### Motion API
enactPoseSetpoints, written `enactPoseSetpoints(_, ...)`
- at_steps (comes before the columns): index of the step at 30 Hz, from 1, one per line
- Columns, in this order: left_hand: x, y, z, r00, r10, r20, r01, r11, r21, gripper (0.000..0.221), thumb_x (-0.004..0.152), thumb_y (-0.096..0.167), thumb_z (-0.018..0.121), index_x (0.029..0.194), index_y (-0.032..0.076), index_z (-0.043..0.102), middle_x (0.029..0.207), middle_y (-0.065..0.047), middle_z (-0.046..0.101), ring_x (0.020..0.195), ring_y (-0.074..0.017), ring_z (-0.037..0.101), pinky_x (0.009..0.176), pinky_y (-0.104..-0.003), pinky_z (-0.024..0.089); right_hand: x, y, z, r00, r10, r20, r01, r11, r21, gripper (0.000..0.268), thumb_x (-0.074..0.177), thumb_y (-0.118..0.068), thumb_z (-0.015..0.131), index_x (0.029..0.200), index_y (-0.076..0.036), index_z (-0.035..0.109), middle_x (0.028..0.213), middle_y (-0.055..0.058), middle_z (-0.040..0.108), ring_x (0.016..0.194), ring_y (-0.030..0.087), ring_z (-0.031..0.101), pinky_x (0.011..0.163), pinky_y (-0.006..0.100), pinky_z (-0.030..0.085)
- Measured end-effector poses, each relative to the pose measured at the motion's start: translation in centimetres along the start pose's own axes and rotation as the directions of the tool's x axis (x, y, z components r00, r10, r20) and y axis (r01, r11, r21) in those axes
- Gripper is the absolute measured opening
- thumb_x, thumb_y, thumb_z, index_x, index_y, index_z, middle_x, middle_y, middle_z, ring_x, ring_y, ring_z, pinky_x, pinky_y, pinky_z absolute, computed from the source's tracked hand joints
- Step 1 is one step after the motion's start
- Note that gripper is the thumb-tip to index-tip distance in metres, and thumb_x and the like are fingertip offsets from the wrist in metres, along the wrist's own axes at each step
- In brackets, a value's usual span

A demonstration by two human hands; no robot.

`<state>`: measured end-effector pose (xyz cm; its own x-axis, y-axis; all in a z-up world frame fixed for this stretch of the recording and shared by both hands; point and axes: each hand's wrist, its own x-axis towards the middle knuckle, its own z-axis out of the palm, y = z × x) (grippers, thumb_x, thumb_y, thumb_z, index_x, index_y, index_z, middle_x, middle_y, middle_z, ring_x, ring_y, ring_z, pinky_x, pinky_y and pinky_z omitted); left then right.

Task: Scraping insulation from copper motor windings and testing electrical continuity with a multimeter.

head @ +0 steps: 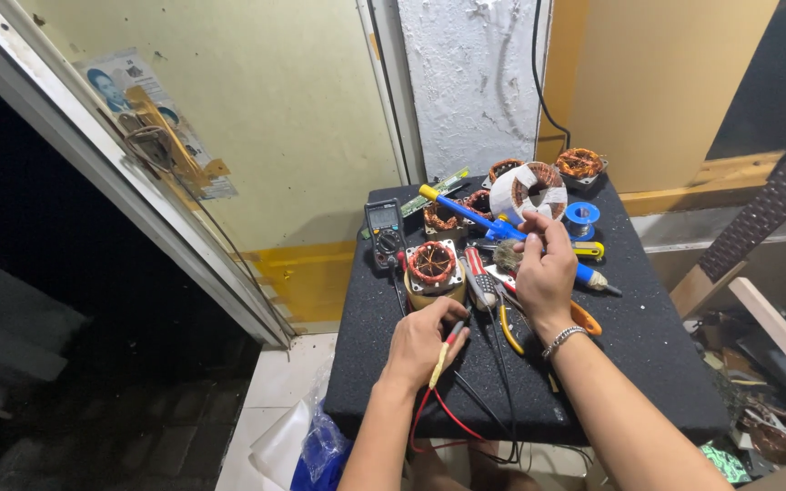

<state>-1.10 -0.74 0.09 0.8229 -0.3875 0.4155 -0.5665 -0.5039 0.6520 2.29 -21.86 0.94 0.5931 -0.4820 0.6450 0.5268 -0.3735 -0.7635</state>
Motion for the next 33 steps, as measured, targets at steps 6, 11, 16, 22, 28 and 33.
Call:
enactPoseSetpoints(6, 0.2, -0.3, 0.2, 0.999, -0.032, 0.000, 0.032, 0.998, -0.052, 0.027, 0.078, 0.008, 0.067, 0.099, 0.024, 0.070, 0.087, 0.004, 0.078, 0.067, -0.0262, 0.071, 0.061, -0.038, 0.054, -0.3, 0.0, 0.0, 0.996, -0.076, 0.037, 0.081, 0.980, -0.181, 0.024, 0.099, 0.001, 0.056, 0.112, -0.008, 0.074, 0.087, 0.007, 0.068, 0.074, 0.021, 0.068, 0.058, 0.030, 0.053)
enactPoseSetpoints(11, 0.2, -1.0, 0.6, 0.976, 0.066, -0.208, -0.066, 0.998, 0.003, 0.024, 0.076, 0.007, 0.067, 0.092, 0.025, 0.070, 0.080, 0.003, 0.077, 0.068, -0.0255, 0.073, 0.061, -0.035, 0.058, -0.7, -0.2, 0.0, 0.982, -0.158, 0.104, 0.184, 0.930, -0.317, 0.020, 0.096, -0.007, 0.062, 0.108, -0.016, 0.076, 0.079, 0.004, 0.072, 0.074, 0.026, 0.071, 0.065, 0.037, 0.056)
enactPoseSetpoints(16, 0.6, -1.3, 0.8, 0.849, 0.213, -0.483, -0.209, 0.976, 0.064, 0.025, 0.073, 0.001, 0.064, 0.086, 0.021, 0.071, 0.069, 0.001, 0.070, 0.057, -0.0226, 0.068, 0.057, -0.031, 0.058, -0.8, 1.0, -0.6, 0.932, 0.110, 0.345, 0.116, 0.812, -0.572, 0.021, 0.098, -0.032, 0.054, 0.107, -0.025, 0.071, 0.086, 0.012, 0.075, 0.086, 0.041, 0.073, 0.075, 0.056, 0.057)
enactPoseSetpoints(22, 2.3, 0.0, -0.5, 0.742, 0.258, -0.619, -0.223, 0.965, 0.135, 0.044, 0.084, 0.033, 0.075, 0.116, 0.007, 0.062, 0.099, -0.010, 0.063, 0.083, -0.0287, 0.061, 0.078, -0.042, 0.051, -1.5, 3.9, -0.9, 0.834, 0.231, 0.501, 0.344, 0.493, -0.799, 0.017, 0.086, -0.032, 0.054, 0.098, -0.024, 0.063, 0.083, 0.003, 0.071, 0.083, 0.032, 0.074, 0.071, 0.048, 0.061)
enactPoseSetpoints(28, 4.6, 3.4, -1.9, 0.961, -0.231, -0.153, 0.247, 0.964, 0.093, 0.100, 0.073, 0.058, 0.076, 0.146, 0.002, 0.037, 0.147, -0.021, 0.039, 0.131, -0.0462, 0.046, 0.107, -0.059, 0.042, -2.7, 8.0, -1.5, 0.810, -0.089, 0.580, 0.587, 0.145, -0.797, 0.013, 0.081, -0.030, 0.057, 0.085, -0.021, 0.066, 0.073, -0.001, 0.065, 0.078, 0.024, 0.070, 0.059, 0.038, 0.057)
enactPoseSetpoints(33, 5.6, 0.6, 0.4, 0.939, -0.163, -0.301, 0.186, 0.982, 0.047, 0.091, 0.067, 0.048, 0.082, 0.137, 0.002, 0.047, 0.133, -0.022, 0.048, 0.122, -0.0458, 0.053, 0.103, -0.056, 0.046, -0.7, 3.8, -1.7, 0.752, 0.270, 0.601, 0.460, 0.437, -0.773, 0.025, 0.083, -0.031, 0.066, 0.096, -0.010, 0.066, 0.097, 0.012, 0.063, 0.086, 0.037, 0.072, 0.070, 0.049, 0.062)
